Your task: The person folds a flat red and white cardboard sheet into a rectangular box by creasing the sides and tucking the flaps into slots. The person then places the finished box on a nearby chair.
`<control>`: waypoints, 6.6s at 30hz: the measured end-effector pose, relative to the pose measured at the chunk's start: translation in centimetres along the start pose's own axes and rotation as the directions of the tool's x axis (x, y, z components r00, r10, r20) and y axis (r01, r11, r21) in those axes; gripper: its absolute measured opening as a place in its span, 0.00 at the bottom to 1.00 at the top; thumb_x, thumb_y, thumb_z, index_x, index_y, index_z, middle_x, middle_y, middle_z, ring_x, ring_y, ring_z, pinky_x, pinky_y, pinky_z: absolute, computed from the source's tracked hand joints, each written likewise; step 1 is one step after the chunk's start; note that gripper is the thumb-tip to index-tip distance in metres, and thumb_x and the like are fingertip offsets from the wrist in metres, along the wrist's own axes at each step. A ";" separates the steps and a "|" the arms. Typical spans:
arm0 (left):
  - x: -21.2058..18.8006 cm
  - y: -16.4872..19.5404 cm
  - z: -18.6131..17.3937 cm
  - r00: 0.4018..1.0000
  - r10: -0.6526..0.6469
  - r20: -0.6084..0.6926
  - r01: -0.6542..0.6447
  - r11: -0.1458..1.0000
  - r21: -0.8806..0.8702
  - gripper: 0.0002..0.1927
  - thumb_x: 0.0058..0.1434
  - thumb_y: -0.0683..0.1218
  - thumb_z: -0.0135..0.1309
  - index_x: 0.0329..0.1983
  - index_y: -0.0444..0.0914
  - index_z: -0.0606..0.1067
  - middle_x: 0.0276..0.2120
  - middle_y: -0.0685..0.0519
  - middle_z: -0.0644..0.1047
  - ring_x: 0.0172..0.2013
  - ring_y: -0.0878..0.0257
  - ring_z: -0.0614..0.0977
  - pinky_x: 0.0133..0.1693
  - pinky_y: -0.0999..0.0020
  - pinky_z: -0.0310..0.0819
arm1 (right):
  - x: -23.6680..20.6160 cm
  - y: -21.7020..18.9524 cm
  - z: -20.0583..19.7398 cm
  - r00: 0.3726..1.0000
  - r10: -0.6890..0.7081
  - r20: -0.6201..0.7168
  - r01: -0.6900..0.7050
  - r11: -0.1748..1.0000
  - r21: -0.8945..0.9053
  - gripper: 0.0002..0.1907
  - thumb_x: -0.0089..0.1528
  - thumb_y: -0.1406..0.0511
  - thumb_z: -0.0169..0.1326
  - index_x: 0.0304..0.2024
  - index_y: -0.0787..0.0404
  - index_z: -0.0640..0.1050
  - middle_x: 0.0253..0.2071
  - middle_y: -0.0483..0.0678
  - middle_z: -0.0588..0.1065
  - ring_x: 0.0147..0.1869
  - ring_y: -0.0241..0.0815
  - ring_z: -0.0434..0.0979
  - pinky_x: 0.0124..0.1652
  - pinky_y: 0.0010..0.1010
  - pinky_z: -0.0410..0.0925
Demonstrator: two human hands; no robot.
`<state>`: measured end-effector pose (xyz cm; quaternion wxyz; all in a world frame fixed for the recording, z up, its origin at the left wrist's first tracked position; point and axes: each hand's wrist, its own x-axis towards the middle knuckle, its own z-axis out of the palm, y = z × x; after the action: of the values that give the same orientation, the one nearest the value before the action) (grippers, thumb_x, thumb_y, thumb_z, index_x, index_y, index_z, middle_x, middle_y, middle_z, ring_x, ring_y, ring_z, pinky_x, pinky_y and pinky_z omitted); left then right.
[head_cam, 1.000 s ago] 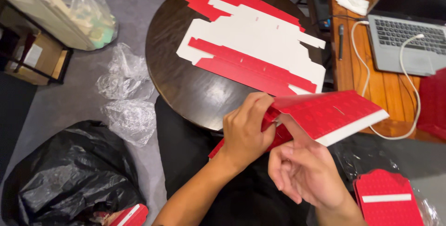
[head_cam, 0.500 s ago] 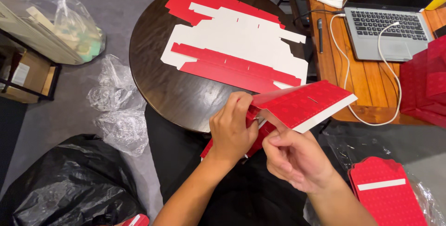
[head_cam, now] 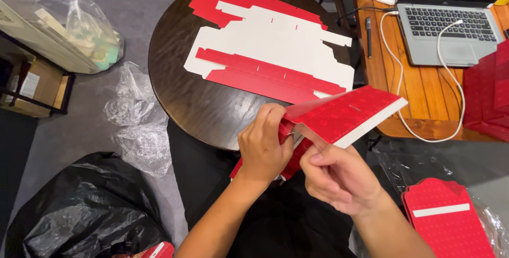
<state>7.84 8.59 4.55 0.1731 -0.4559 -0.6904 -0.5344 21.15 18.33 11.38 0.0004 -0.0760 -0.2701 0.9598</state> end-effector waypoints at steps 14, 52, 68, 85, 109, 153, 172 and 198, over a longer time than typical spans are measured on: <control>1.8 -1.2 -0.9 0.992 -0.116 -0.047 0.110 0.989 -0.099 0.23 0.58 0.35 0.58 0.56 0.37 0.67 0.45 0.42 0.78 0.43 0.43 0.83 0.44 0.55 0.76 | -3.2 2.1 -1.1 0.911 -0.410 -0.041 0.316 0.759 -0.569 0.41 0.63 0.67 0.51 0.77 0.72 0.54 0.21 0.58 0.74 0.17 0.42 0.72 0.18 0.28 0.66; 0.3 -12.2 0.3 0.896 -0.254 0.364 0.432 0.316 -0.845 0.17 0.69 0.38 0.54 0.59 0.39 0.65 0.63 0.43 0.72 0.66 0.55 0.73 0.69 0.56 0.65 | 8.0 -1.3 -15.8 0.623 -0.779 -0.066 0.411 0.398 -0.820 0.24 0.76 0.60 0.43 0.72 0.60 0.57 0.70 0.48 0.62 0.75 0.38 0.60 0.73 0.34 0.55; -1.4 -14.9 1.3 0.943 -0.245 0.226 0.307 0.376 -0.874 0.10 0.72 0.42 0.54 0.51 0.39 0.66 0.55 0.43 0.77 0.63 0.49 0.78 0.67 0.52 0.69 | 8.1 -0.3 -16.4 0.653 -0.754 -0.073 0.426 0.445 -0.788 0.18 0.73 0.67 0.52 0.64 0.59 0.65 0.56 0.44 0.69 0.61 0.33 0.70 0.62 0.26 0.66; -1.9 -14.2 1.2 0.929 -0.364 0.068 0.237 0.443 -0.865 0.12 0.71 0.40 0.56 0.48 0.39 0.64 0.49 0.43 0.78 0.56 0.43 0.81 0.58 0.48 0.77 | 3.6 -0.6 -10.0 0.616 -0.766 0.184 0.303 0.015 -0.953 0.43 0.60 0.73 0.64 0.71 0.57 0.55 0.68 0.55 0.64 0.70 0.48 0.72 0.62 0.37 0.73; 1.1 -13.0 -0.5 0.999 -0.045 0.020 0.047 0.992 -0.116 0.23 0.54 0.36 0.70 0.51 0.34 0.74 0.50 0.45 0.78 0.53 0.51 0.81 0.56 0.61 0.75 | 9.1 -2.5 -12.3 0.840 -0.542 -0.013 0.330 0.530 -0.781 0.27 0.57 0.79 0.58 0.58 0.62 0.71 0.53 0.44 0.73 0.59 0.36 0.73 0.57 0.31 0.70; 4.1 -3.4 4.0 0.540 -0.444 0.715 0.782 0.578 -0.232 0.22 0.66 0.45 0.52 0.62 0.31 0.73 0.19 0.55 0.74 0.13 0.73 0.67 0.15 0.71 0.60 | 10.0 -0.6 -12.5 0.817 -0.574 -0.049 0.329 0.535 -0.778 0.32 0.60 0.71 0.59 0.66 0.60 0.65 0.48 0.44 0.74 0.51 0.32 0.74 0.52 0.26 0.69; -1.1 -5.4 0.9 0.955 0.092 0.281 -0.095 0.995 -0.005 0.17 0.65 0.45 0.61 0.55 0.34 0.78 0.17 0.53 0.75 0.17 0.59 0.76 0.26 0.68 0.68 | 10.7 -0.4 -14.3 0.814 -0.576 -0.080 0.328 0.568 -0.755 0.25 0.59 0.77 0.58 0.58 0.62 0.68 0.50 0.44 0.74 0.54 0.33 0.74 0.54 0.27 0.69; -1.5 -18.7 1.4 0.861 -0.384 0.333 0.489 0.445 -0.751 0.17 0.65 0.40 0.61 0.51 0.41 0.67 0.58 0.41 0.76 0.57 0.57 0.79 0.58 0.61 0.78 | 12.7 -1.4 -16.8 0.776 -0.628 0.049 0.474 0.531 -0.702 0.17 0.60 0.74 0.64 0.47 0.60 0.72 0.57 0.51 0.74 0.64 0.43 0.75 0.62 0.34 0.69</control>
<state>-6.21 8.91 -7.90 -0.2396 -0.3191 -0.4669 -0.7892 11.04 28.76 -3.94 0.3057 -0.0816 -0.6098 0.7266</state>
